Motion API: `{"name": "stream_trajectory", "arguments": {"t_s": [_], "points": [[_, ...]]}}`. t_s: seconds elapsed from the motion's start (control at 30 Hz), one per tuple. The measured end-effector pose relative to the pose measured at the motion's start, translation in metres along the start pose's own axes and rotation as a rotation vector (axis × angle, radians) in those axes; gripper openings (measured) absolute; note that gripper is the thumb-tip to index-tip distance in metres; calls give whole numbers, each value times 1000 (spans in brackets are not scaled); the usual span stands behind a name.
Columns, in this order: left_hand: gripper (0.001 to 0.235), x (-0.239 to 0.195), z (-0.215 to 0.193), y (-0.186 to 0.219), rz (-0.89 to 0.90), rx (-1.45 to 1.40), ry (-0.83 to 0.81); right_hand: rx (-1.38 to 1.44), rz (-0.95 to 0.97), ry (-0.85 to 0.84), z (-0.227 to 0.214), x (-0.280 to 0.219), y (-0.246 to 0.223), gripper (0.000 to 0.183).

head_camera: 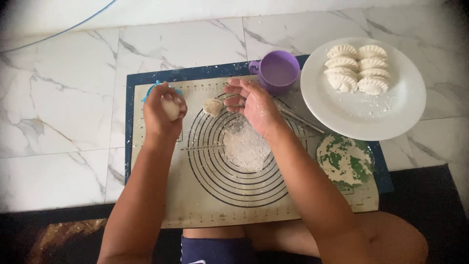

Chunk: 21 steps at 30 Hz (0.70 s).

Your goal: Preparing and shaping dumplings using a plastic mold on a silicone mat.

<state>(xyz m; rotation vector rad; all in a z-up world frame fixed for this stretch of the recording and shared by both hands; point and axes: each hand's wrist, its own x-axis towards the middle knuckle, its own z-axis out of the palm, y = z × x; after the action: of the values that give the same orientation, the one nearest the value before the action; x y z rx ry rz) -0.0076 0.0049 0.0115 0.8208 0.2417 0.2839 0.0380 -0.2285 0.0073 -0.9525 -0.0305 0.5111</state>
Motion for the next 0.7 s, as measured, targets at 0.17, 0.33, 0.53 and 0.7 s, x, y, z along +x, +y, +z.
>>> {"name": "stream_trajectory", "arguments": {"t_s": [0.17, 0.33, 0.53, 0.7], "points": [[30, -3, 2, 4, 19, 79, 26, 6, -2, 7, -3, 2, 3, 40], [29, -5, 17, 11, -129, -62, -78, 28, -15, -9, -5, 2, 2, 37], [50, -3, 8, -3, -102, -19, -59, 0, -14, -5, -6, 3, 5, 39], [32, 15, -11, -4, -220, -160, 50, 1, -13, -8, -4, 5, 6, 40]]}}
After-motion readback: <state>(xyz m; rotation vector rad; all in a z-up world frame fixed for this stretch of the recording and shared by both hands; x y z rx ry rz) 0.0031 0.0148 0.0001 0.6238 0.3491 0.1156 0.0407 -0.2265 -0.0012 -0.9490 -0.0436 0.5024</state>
